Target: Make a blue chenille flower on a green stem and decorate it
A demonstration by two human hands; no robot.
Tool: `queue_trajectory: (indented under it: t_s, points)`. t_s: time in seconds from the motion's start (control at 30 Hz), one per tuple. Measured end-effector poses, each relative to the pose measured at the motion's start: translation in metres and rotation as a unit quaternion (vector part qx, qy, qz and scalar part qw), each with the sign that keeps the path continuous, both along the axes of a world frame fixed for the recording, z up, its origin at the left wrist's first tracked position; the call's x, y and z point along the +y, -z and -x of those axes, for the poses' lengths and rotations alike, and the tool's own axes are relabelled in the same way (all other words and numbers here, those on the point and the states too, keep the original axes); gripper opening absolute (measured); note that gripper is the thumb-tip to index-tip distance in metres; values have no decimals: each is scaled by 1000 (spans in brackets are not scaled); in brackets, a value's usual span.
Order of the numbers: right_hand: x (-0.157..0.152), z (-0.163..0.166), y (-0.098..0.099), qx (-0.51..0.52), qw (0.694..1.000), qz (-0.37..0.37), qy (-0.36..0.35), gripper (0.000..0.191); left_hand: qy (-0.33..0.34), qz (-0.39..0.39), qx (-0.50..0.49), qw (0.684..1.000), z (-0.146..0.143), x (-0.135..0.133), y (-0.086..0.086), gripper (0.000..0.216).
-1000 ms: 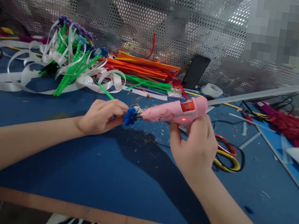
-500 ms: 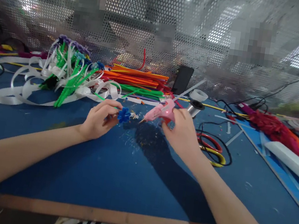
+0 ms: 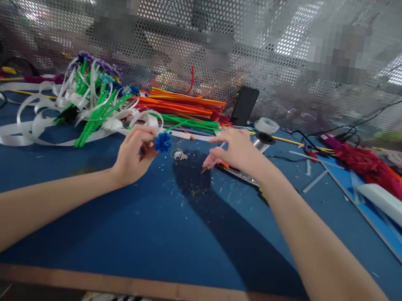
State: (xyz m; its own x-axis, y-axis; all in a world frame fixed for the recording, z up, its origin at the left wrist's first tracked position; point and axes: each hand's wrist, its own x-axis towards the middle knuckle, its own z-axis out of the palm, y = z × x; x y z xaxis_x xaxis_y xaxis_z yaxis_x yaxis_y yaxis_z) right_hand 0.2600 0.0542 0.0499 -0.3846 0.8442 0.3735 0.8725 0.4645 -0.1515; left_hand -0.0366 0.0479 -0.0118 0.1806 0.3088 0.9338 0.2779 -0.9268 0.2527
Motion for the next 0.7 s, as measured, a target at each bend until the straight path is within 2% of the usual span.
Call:
queue_trajectory:
  t_s: [0.1, 0.17, 0.27, 0.4, 0.53, 0.7]
  points:
    - [8, 45, -3, -18, 993, 31, -113, 13, -21, -7, 1, 1000, 0, 1, -1, 7]
    - [13, 72, 5, -44, 988, 38, -140, 7, -24, -15, 7, 1000, 1, 0, -1, 9]
    - [22, 97, 24, -62, 987, 39, -144, 6, -18, -22, 12, 1000, 2, 0, -3, 12]
    - [28, 101, 40, -64, 990, 33, -124, 13, -8, -26, 10, 1000, 1, -1, -5, 13]
    - [25, 102, 44, -65, 994, 22, -88, 21, -12, -20, 18, 1000, 0, -1, -5, 12]
    - [19, 116, 42, -88, 993, 10, -82, 16, -19, -14, 28, 999, 0, -2, -4, 9]
